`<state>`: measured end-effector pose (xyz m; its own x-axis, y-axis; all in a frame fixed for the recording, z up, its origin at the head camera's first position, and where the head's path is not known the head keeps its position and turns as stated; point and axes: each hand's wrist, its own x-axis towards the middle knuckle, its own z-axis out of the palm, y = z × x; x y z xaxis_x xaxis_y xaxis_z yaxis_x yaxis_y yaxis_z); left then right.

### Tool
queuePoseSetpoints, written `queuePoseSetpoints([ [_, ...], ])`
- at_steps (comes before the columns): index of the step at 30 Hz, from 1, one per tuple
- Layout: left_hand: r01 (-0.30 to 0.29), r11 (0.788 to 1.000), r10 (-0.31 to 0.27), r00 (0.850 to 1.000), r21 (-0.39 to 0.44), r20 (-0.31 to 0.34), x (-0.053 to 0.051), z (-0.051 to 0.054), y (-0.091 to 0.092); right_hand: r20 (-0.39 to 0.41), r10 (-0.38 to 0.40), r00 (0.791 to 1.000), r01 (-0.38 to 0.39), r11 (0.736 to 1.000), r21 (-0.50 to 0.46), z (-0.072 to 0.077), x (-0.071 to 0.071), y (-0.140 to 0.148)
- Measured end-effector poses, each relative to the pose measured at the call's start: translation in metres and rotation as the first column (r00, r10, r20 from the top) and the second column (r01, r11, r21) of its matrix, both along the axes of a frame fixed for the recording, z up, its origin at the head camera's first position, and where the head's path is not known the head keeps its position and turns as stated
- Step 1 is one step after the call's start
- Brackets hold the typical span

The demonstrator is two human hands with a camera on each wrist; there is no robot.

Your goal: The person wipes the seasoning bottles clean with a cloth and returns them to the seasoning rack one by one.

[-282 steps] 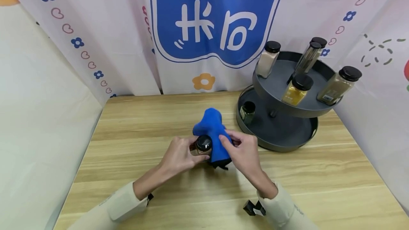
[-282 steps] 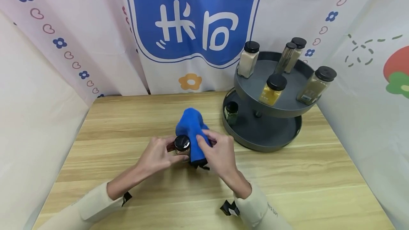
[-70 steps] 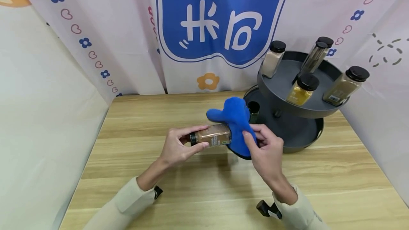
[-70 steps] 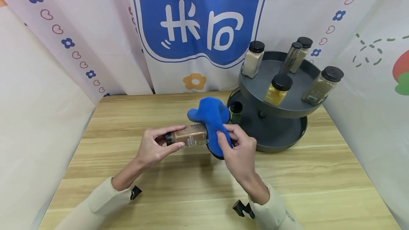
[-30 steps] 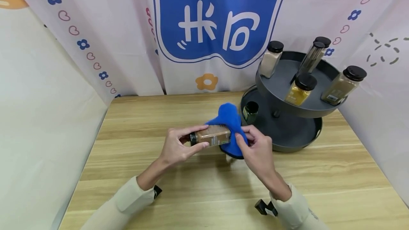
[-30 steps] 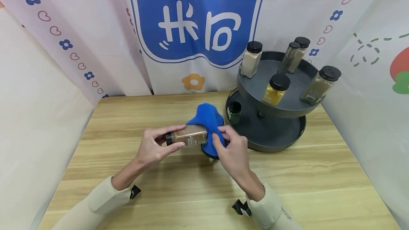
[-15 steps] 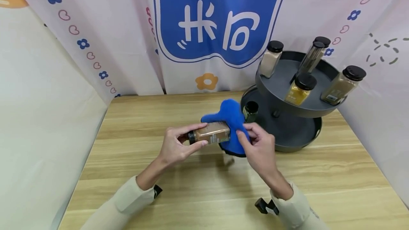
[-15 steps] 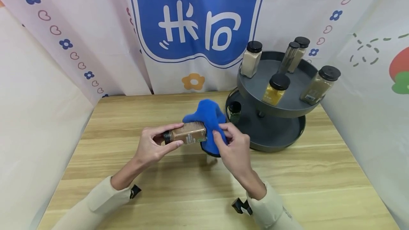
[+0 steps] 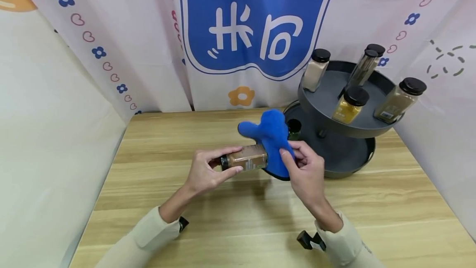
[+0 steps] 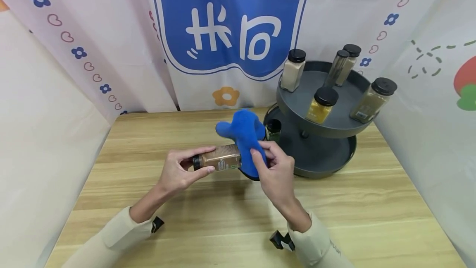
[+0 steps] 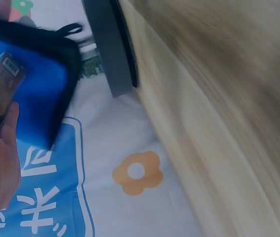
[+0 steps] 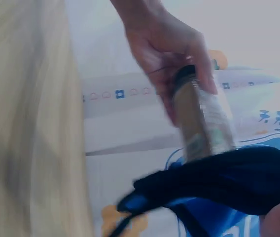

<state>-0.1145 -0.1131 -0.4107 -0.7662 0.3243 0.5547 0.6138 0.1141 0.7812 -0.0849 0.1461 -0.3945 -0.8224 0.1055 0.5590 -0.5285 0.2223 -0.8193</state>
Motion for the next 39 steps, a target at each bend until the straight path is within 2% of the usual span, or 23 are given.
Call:
queuePoseSetpoints([
  [2,-0.005,1.0,0.005,1.0,0.015,0.003,0.001,0.002,0.001,0.095,0.022,0.995,-0.027,0.999,0.047,-0.005,-0.001,0.0],
  [5,-0.005,1.0,0.005,1.0,0.023,0.011,0.002,0.005,0.001,0.232,0.042,0.972,-0.068,0.992,0.102,-0.011,-0.002,0.0],
  [7,-0.006,1.0,0.006,1.0,0.018,0.01,0.001,0.005,0.001,0.259,0.05,0.965,-0.077,0.993,0.094,-0.01,-0.002,0.001],
  [9,-0.018,1.0,0.018,1.0,0.002,0.008,0.001,0.003,-0.001,0.226,0.052,0.973,-0.065,0.997,0.047,-0.005,-0.002,0.002],
  [13,-0.04,0.999,0.04,0.999,-0.032,-0.006,0.0,-0.002,-0.003,0.098,0.047,0.994,-0.039,0.996,-0.084,0.008,-0.002,0.004],
  [15,-0.041,0.998,0.041,0.999,-0.043,-0.008,0.0,-0.003,-0.003,0.074,0.043,0.996,-0.036,0.995,-0.096,0.008,-0.003,0.005],
  [17,-0.04,0.998,0.04,0.999,-0.044,-0.007,-0.001,-0.004,-0.003,0.101,0.049,0.994,-0.043,0.997,-0.056,0.004,-0.004,0.004],
  [20,-0.044,0.998,0.044,0.999,-0.038,-0.011,-0.001,-0.003,-0.002,0.185,0.058,0.981,-0.072,0.995,0.068,-0.007,-0.005,0.002],
  [23,-0.047,0.998,0.046,0.999,-0.039,-0.026,-0.002,-0.001,-0.001,0.28,0.072,0.957,-0.119,0.981,0.155,-0.015,-0.006,0.002],
  [28,-0.034,0.997,0.033,0.999,-0.076,-0.021,-0.001,-0.001,-0.005,0.407,0.126,0.905,-0.228,0.951,0.211,-0.017,-0.013,0.006],
  [32,-0.019,0.99,0.02,1.0,-0.141,0.006,0.0,0.0,-0.011,0.457,0.157,0.876,-0.296,0.922,0.249,-0.014,-0.02,0.013],
  [36,-0.019,0.977,0.016,1.0,-0.211,-0.014,0.002,0.004,-0.02,0.469,0.161,0.868,-0.322,0.903,0.285,-0.007,-0.027,0.016],
  [39,0.01,0.97,-0.017,1.0,-0.243,-0.026,0.002,0.006,-0.027,0.462,0.163,0.871,-0.334,0.888,0.315,0.0,-0.034,0.017],
])
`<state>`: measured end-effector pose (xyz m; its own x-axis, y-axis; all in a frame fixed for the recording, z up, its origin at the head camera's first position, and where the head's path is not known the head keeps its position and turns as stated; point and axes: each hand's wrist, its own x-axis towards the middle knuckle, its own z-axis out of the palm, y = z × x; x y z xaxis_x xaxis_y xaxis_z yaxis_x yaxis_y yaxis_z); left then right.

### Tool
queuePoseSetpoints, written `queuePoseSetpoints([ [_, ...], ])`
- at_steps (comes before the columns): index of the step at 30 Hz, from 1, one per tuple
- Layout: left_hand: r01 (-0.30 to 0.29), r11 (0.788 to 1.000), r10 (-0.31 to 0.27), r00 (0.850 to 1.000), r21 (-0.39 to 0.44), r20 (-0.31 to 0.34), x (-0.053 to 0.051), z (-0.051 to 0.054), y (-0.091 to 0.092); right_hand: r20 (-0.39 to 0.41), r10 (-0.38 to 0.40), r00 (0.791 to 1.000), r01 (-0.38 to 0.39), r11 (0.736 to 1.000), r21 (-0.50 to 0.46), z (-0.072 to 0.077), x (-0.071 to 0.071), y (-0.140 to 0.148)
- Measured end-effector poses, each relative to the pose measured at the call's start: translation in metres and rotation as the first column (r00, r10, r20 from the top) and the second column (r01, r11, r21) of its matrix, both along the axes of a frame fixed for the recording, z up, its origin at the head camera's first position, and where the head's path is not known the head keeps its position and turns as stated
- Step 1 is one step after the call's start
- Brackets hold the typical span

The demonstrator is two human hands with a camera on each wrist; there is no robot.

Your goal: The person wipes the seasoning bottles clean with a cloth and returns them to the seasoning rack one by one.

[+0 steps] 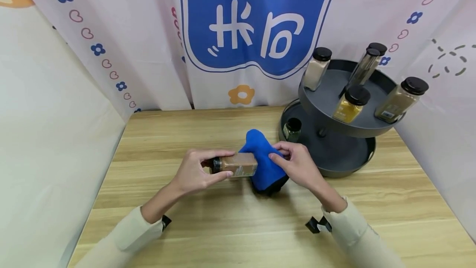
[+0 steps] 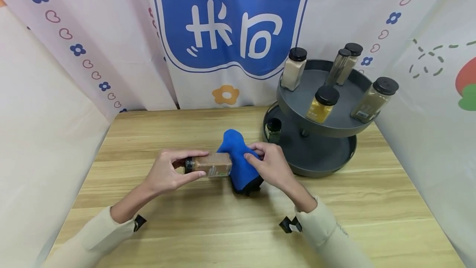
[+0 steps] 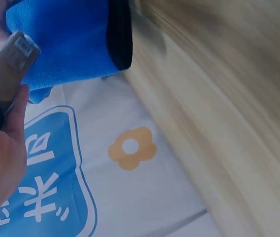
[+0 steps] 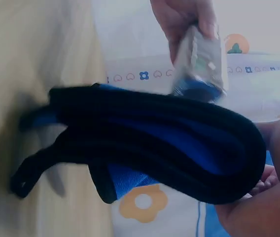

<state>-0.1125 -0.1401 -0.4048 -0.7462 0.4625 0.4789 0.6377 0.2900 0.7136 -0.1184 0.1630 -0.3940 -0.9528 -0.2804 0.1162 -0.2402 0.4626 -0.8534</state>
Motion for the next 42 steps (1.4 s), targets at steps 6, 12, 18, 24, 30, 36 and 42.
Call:
queuePoseSetpoints([
  [6,0.065,0.991,-0.065,0.998,-0.114,0.002,0.002,0.005,-0.01,-0.056,0.036,0.998,-0.031,0.996,0.081,0.016,-0.021,-0.005],
  [12,0.148,0.94,-0.129,0.988,-0.308,0.082,0.001,0.012,-0.012,-0.139,0.076,0.987,-0.052,0.985,0.167,0.028,-0.05,-0.019],
  [18,0.277,0.853,-0.197,0.956,-0.443,0.219,-0.003,0.015,-0.007,-0.155,0.082,0.985,-0.052,0.981,0.185,0.038,-0.078,-0.036],
  [24,0.351,0.788,-0.247,0.933,-0.506,0.263,-0.006,0.011,0.002,-0.13,0.097,0.987,-0.071,0.979,0.193,0.041,-0.104,-0.05],
  [30,0.36,0.747,-0.267,0.933,-0.559,0.243,-0.008,0.011,0.01,-0.158,0.055,0.986,-0.021,0.977,0.213,0.037,-0.13,-0.058],
  [36,0.369,0.689,-0.281,0.929,-0.625,0.238,-0.012,0.012,0.017,-0.214,-0.014,0.977,0.059,0.977,0.205,0.029,-0.154,-0.062],
  [42,0.389,0.641,-0.291,0.921,-0.662,0.259,-0.015,0.014,0.024,-0.257,-0.083,0.963,0.139,0.968,0.208,0.017,-0.172,-0.064],
])
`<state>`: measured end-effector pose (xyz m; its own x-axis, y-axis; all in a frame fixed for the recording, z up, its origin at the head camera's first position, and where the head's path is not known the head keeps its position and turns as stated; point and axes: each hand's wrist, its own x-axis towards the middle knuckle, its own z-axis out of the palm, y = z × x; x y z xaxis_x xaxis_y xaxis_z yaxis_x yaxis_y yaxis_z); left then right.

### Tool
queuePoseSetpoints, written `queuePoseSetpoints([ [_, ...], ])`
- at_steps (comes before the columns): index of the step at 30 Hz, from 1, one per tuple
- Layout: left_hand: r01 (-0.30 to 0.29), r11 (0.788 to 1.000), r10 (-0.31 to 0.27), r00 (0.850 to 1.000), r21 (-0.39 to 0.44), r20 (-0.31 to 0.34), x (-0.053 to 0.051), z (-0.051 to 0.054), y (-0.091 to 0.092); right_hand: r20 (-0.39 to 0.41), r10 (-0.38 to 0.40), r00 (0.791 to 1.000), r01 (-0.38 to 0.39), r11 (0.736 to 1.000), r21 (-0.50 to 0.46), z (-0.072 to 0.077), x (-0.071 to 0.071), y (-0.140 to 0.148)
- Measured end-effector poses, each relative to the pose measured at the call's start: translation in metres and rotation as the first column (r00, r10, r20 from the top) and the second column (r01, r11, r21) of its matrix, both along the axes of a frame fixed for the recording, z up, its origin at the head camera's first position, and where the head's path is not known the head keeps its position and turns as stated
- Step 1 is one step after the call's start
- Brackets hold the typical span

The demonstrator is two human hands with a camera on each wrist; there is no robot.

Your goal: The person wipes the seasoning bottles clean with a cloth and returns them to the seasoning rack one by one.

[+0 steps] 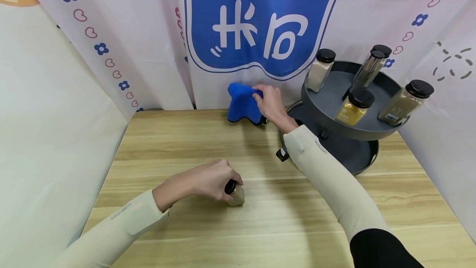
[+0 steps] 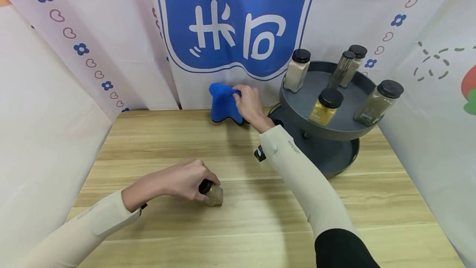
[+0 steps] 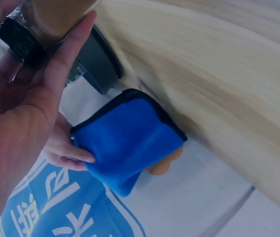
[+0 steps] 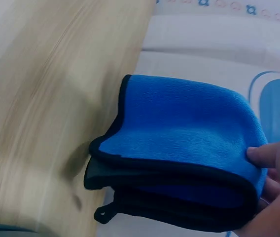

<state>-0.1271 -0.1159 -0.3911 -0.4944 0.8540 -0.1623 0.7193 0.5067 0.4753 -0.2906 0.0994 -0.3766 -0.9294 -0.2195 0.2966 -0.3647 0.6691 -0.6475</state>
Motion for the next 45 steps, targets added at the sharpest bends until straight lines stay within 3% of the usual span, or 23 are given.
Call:
queuePoseSetpoints([
  [6,0.024,0.999,-0.025,1.0,-0.046,-0.018,-0.003,0.0,0.006,-0.018,-0.022,1.0,0.023,0.998,0.051,-0.013,-0.001,0.0],
  [19,0.029,0.997,-0.03,0.999,-0.071,-0.011,-0.001,0.001,0.011,0.024,0.137,0.99,-0.139,0.976,0.171,-0.019,0.029,0.003],
  [26,0.053,0.996,-0.058,0.995,-0.066,-0.075,-0.001,-0.002,0.012,0.062,0.253,0.966,-0.26,0.92,0.295,-0.026,0.051,0.002],
  [35,0.052,0.995,-0.063,0.99,-0.089,-0.129,0.003,-0.002,0.014,0.168,0.328,0.93,-0.368,0.834,0.41,-0.05,0.074,-0.001],
  [39,0.023,0.998,-0.033,0.988,-0.064,-0.149,0.005,-0.004,0.011,0.202,0.331,0.922,-0.387,0.815,0.432,-0.061,0.079,-0.001],
  [45,-0.086,0.996,0.084,0.993,-0.017,-0.085,0.01,-0.011,0.003,0.25,0.359,0.899,-0.436,0.783,0.445,-0.066,0.085,-0.001],
])
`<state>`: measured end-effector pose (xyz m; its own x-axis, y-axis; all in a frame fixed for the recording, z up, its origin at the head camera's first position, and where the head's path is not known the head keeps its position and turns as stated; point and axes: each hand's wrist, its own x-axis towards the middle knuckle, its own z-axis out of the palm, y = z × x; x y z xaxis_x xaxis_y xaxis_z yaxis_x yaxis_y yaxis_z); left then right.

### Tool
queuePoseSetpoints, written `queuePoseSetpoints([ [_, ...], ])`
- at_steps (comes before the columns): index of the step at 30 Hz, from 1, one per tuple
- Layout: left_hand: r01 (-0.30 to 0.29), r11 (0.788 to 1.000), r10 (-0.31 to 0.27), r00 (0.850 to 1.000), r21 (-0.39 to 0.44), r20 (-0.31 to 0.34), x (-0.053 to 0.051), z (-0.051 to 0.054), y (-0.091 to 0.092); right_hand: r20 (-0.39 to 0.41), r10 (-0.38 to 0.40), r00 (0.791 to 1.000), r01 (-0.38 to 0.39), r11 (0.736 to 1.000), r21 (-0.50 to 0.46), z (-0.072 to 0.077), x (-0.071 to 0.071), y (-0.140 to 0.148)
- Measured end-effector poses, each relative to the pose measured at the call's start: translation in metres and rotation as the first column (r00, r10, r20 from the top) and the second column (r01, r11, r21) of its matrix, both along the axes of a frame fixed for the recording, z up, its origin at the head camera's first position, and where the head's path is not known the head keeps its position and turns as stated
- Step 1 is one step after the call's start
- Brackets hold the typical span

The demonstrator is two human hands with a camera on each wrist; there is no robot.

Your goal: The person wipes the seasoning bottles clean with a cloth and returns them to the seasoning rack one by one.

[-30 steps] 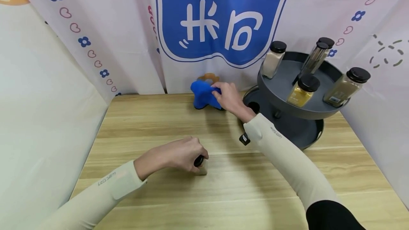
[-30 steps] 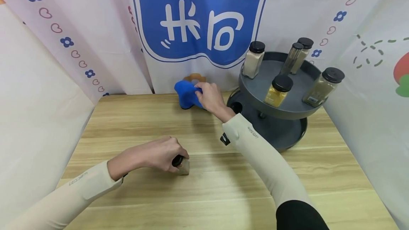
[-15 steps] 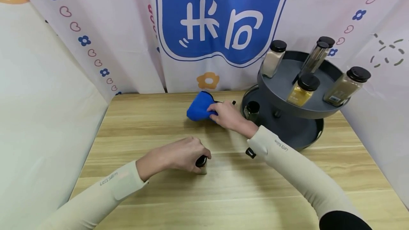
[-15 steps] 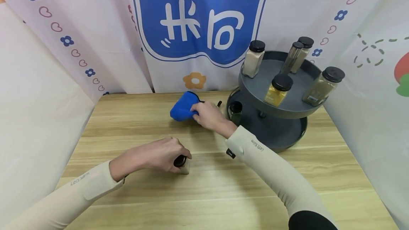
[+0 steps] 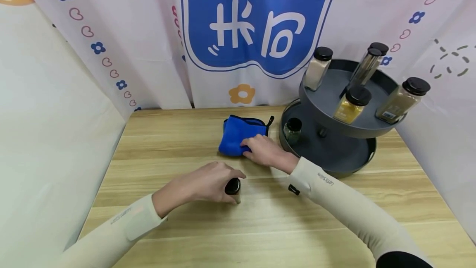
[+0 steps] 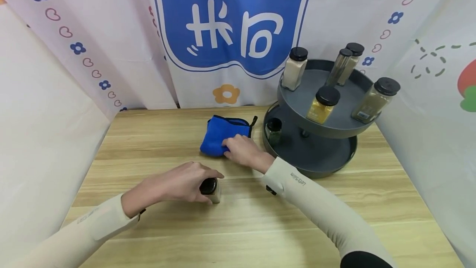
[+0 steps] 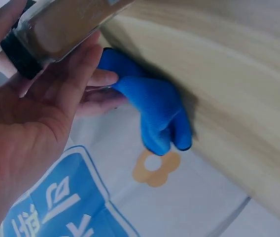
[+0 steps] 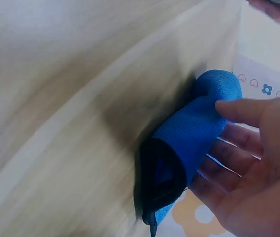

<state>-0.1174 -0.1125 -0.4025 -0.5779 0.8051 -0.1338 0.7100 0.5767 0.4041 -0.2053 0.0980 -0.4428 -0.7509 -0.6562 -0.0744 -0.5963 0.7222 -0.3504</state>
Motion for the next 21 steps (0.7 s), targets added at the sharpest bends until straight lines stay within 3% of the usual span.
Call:
queuePoseSetpoints([
  [9,-0.141,0.985,0.138,0.99,0.097,0.037,0.007,-0.015,-0.011,-0.007,0.062,0.998,-0.062,0.997,-0.041,0.001,0.015,0.013],
  [15,-0.2,0.964,0.194,0.98,0.177,0.05,0.013,-0.024,-0.017,-0.112,0.099,0.989,-0.107,0.992,-0.066,0.009,0.043,0.04],
  [21,-0.228,0.945,0.217,0.974,0.233,0.071,0.016,-0.031,-0.019,-0.204,0.081,0.976,-0.094,0.994,-0.058,0.015,0.07,0.077],
])
